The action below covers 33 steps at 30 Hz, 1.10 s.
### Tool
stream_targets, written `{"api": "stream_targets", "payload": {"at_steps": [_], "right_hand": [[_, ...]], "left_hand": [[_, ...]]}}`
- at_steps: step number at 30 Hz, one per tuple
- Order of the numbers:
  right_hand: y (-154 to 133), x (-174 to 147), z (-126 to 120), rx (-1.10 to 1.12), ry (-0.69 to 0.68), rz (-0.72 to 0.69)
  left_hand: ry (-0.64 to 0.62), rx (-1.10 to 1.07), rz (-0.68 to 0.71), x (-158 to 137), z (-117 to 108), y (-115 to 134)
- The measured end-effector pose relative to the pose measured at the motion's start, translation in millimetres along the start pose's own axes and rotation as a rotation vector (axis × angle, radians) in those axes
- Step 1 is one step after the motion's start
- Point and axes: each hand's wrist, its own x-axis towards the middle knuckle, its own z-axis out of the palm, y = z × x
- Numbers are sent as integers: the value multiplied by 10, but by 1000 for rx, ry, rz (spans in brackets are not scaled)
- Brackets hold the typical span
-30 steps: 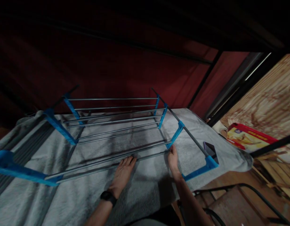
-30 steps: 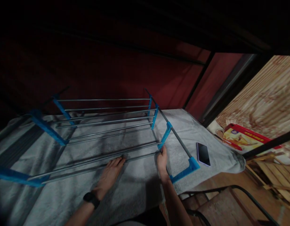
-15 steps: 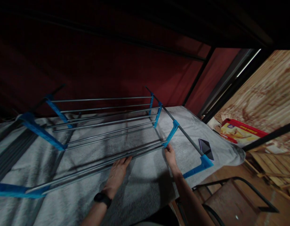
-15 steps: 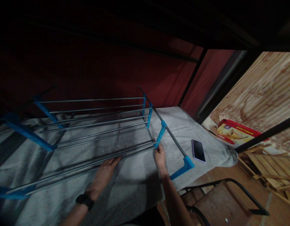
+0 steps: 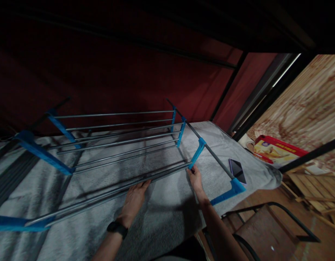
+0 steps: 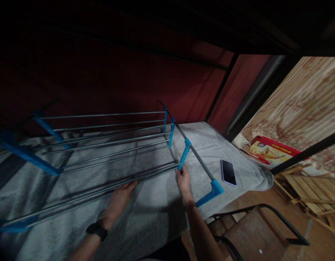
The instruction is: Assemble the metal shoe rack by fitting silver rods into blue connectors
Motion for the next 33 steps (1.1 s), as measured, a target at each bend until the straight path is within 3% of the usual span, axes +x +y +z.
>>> {"api": "stream_targets", "payload": {"at_steps": [10, 33], "right_hand": [[45, -1, -17, -15, -28, -19], [32, -61, -20, -139, -41, -95]], "left_hand": [[24, -12, 14, -25, 117, -33], [2, -28, -6, -8, 35, -12]]}}
